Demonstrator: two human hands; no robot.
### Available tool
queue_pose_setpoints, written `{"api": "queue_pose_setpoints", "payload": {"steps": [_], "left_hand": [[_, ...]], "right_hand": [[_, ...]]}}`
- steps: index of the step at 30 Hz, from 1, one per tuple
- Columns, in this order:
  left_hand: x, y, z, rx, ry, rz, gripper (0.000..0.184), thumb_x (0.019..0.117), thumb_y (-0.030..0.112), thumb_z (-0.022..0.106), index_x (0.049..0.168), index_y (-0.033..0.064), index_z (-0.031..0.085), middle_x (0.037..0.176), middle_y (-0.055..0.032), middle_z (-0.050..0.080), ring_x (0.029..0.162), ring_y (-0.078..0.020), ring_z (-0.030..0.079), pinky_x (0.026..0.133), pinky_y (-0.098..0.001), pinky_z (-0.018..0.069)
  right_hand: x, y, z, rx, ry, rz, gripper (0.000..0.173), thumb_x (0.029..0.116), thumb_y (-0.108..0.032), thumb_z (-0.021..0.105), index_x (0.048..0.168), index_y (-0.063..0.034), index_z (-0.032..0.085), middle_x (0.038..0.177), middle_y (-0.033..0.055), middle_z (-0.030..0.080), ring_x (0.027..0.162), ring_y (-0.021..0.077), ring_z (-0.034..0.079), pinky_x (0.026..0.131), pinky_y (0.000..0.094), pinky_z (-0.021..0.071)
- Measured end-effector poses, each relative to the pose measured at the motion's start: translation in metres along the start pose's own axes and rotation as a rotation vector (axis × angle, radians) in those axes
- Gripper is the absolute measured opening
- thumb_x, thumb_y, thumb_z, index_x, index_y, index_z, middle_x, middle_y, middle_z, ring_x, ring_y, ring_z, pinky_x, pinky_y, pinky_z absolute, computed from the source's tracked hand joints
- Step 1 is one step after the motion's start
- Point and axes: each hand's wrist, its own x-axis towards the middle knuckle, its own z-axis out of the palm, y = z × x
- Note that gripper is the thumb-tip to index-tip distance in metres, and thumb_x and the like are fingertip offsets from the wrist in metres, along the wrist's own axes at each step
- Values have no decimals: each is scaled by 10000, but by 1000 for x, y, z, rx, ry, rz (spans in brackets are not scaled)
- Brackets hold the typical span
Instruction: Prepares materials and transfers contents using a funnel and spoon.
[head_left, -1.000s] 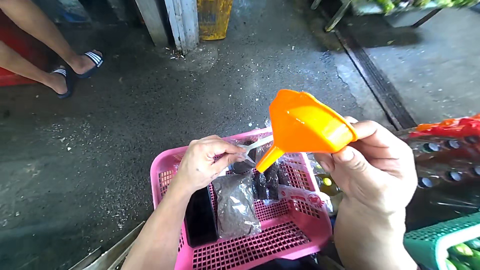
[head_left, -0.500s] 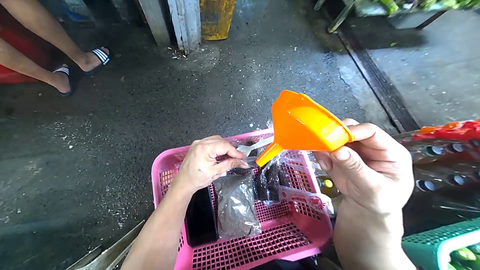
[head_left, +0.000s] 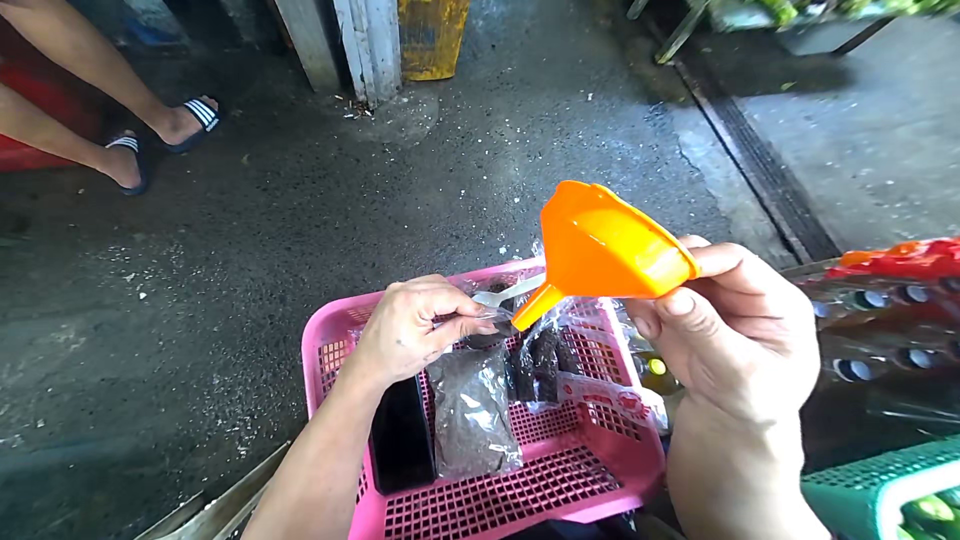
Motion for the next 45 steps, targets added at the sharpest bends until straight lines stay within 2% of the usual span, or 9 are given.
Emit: {"api": "queue_pose_setpoints", "payload": {"steps": [9,20,22,26,31,35,39,45], "left_hand": [[1,-1,-1,-7,-30,30,165,943,215,748,876,70,788,883,18,759,897,-54,695,841,-230,567],[2,-1,-1,-7,-32,37,176,939,219,750,857,66,780,868,18,753,895,-50,694,848,-226,565],[2,0,0,8,-24,19,174,938,232,753,888,69,785,880,20,754,894,-43,695,843,-219,570],[1,1,0,36,-30,1,206,944,247,745,1039,72,797,954,24,767,912,-27,696,863,-210,573],[2,0,0,-16,-69,49,202,949,222,743,1052,55,791,997,-1,767,975,-53,700,912,-236,572],[2,0,0,-146,-93,45,338,918,299,781,1093,11,759,993,-14,750,941,-45,691,860,-219,587],[2,1,-1,-203,-101,55,385,963,367,718,1068,-2,754,985,-32,758,946,-64,705,860,-243,596],[2,1,-1,-112,-77,42,262,963,276,719,988,20,769,917,-4,749,887,-32,696,819,-213,592]], "right_hand": [[2,1,3,-29,14,18,133,1017,-228,651,1136,-180,684,984,-62,670,694,17,613,606,162,538],[4,3,5,-63,4,-1,131,1014,-217,657,1133,-175,689,1017,-54,664,711,15,612,609,159,538],[4,3,5,-66,0,8,127,1017,-220,652,1131,-177,688,1019,-55,659,709,15,610,607,159,538],[4,4,5,-64,-8,12,127,1017,-220,652,1131,-175,685,1022,-52,656,712,18,609,607,161,537],[4,6,5,-60,-2,9,135,1014,-212,656,1137,-165,687,1025,-47,660,706,20,610,610,166,542],[5,7,4,-74,0,1,130,1016,-210,653,1133,-164,685,1022,-47,655,708,23,610,609,168,544],[5,8,7,-104,-10,0,131,1022,-220,645,1132,-160,679,1018,-48,647,711,21,607,607,165,541],[3,10,11,-132,-27,-5,126,1026,-213,637,1132,-155,670,998,-47,638,713,15,604,614,155,541]]}}
